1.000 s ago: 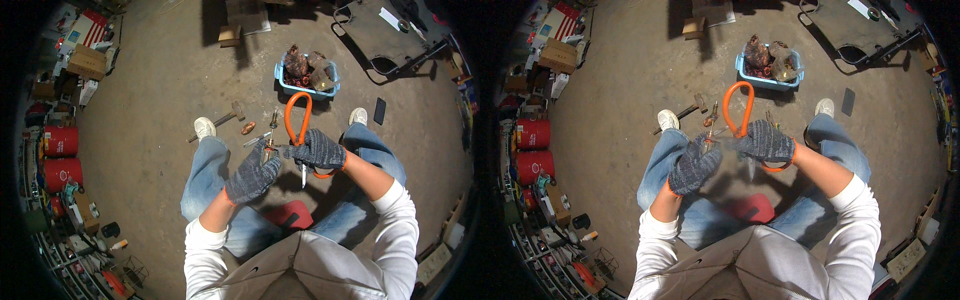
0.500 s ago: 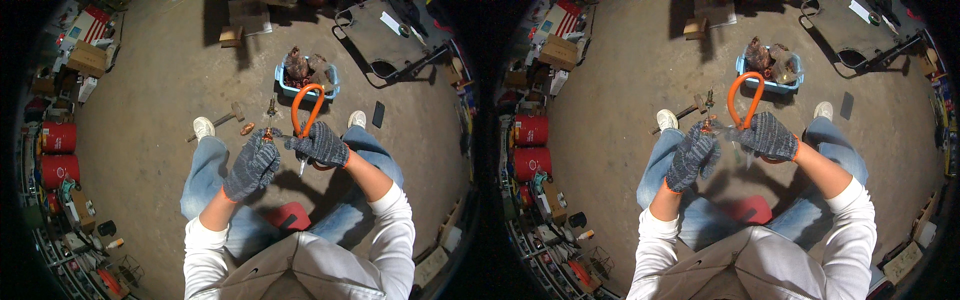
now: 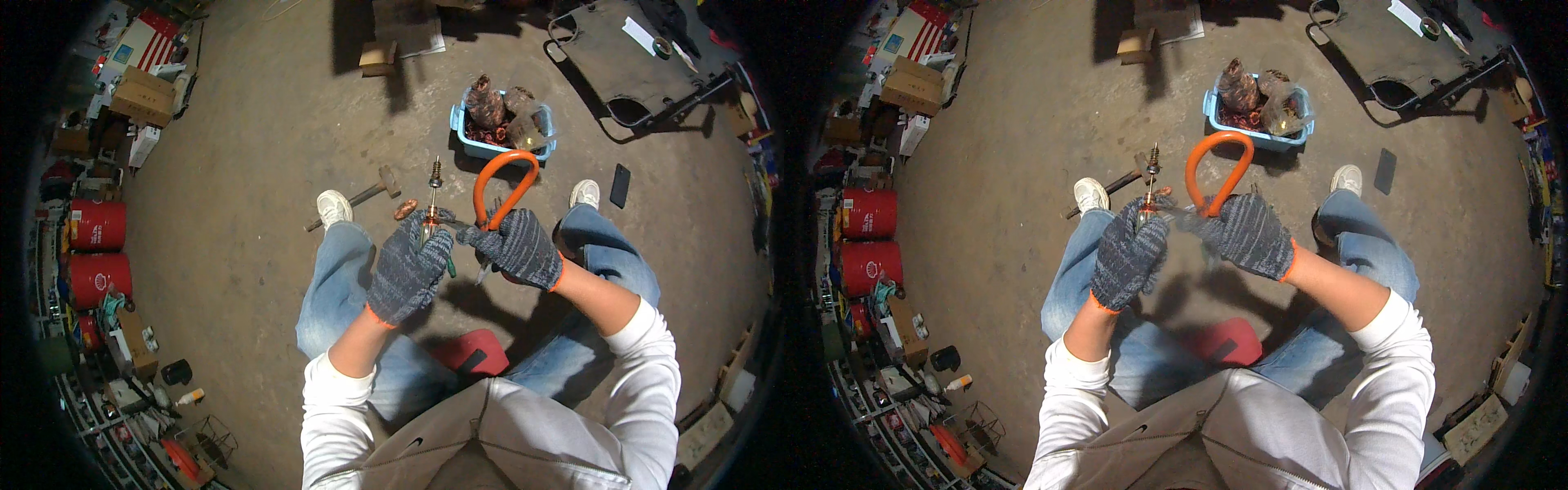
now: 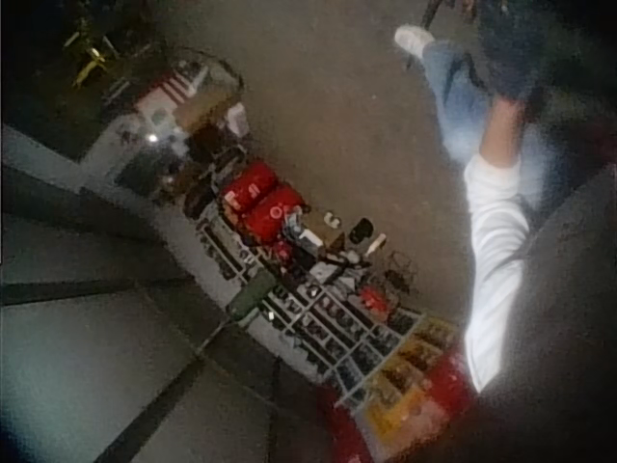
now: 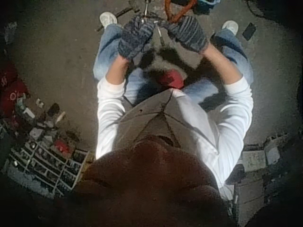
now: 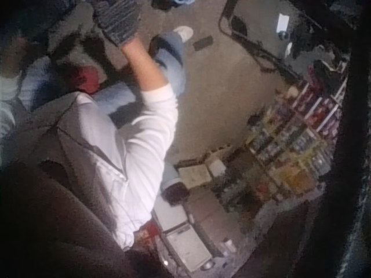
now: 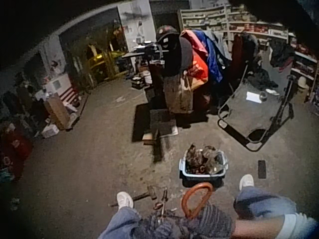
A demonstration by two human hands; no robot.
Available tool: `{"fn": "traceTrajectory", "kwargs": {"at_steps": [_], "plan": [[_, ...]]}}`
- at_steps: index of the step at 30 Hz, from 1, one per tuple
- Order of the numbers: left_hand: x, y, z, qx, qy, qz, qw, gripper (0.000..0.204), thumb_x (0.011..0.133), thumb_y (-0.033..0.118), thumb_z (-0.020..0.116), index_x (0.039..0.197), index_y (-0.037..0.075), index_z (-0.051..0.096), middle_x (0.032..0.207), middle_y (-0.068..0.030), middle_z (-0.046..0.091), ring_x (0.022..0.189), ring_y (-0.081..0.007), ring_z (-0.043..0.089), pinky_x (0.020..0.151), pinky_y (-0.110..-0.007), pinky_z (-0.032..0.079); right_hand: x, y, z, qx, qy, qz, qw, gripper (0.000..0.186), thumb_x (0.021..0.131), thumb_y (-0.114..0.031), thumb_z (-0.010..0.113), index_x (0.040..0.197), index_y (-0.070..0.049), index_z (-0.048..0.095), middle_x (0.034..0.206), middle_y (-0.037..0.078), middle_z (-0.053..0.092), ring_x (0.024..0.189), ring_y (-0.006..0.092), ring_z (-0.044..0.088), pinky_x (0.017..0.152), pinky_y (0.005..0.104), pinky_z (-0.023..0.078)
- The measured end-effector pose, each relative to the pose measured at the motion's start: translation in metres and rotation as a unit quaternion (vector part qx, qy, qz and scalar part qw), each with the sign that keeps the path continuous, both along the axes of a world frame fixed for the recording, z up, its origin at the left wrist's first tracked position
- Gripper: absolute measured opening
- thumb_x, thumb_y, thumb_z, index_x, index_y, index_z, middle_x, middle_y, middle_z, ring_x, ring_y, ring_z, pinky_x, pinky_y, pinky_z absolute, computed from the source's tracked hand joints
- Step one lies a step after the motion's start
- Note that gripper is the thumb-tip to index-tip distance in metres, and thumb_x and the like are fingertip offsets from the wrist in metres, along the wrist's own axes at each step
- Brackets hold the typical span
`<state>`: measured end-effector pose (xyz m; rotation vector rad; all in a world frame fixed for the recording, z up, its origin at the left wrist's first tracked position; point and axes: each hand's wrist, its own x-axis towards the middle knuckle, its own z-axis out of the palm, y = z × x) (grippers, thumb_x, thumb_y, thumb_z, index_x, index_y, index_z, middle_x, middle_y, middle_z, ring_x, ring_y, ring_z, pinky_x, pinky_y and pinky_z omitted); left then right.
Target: The person puts on gloves and uses pliers to manipulate a small metal part with a spring. They repeatedly squeeze and adjust the part while seated on the floor in a workshop.
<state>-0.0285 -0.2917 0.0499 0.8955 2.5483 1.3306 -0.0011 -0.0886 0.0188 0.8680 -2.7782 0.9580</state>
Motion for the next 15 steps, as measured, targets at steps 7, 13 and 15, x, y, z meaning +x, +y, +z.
{"fn": "traceTrajectory", "kwargs": {"at_steps": [7, 13, 15], "plan": [[0.0039, -0.0007, 0.0001, -0.032, -0.033, 0.034, 0.998, 0.019, 0.082, 0.008, 0.055, 0.100, 0.002, 0.059, 0.103, -0.0194, 0.058, 0.089, -0.0347, 0.058, 0.075, -0.041, 0.047, 0.0056, 0.0001, -0.0060, 0.057, 0.072, -0.069, 0.993, 0.038, 0.077, -0.016, 0.056, 0.113, -0.027, 0.060, 0.066, 0.003, 0.058, 0.053, 0.0202, 0.058, 0.042, 0.0331, 0.044], [0.0041, 0.0003, -0.0009, -0.040, -0.009, 0.042, 0.998, 0.022, 0.080, 0.007, 0.057, 0.101, 0.003, 0.059, 0.103, -0.0199, 0.058, 0.091, -0.0352, 0.057, 0.076, -0.042, 0.047, 0.0054, -0.0010, -0.0052, 0.066, 0.068, -0.085, 0.992, 0.034, 0.077, -0.018, 0.056, 0.110, -0.028, 0.062, 0.063, 0.003, 0.057, 0.051, 0.0197, 0.057, 0.040, 0.0331, 0.043], [0.0053, 0.0012, 0.0003, -0.028, -0.036, 0.061, 0.997, 0.023, 0.080, 0.006, 0.056, 0.102, 0.003, 0.058, 0.102, -0.0201, 0.058, 0.091, -0.0353, 0.057, 0.077, -0.042, 0.047, 0.0042, -0.0006, -0.0046, 0.037, 0.043, -0.085, 0.995, 0.029, 0.078, -0.019, 0.057, 0.105, -0.027, 0.063, 0.062, 0.003, 0.057, 0.052, 0.0202, 0.058, 0.041, 0.0329, 0.044]]}}
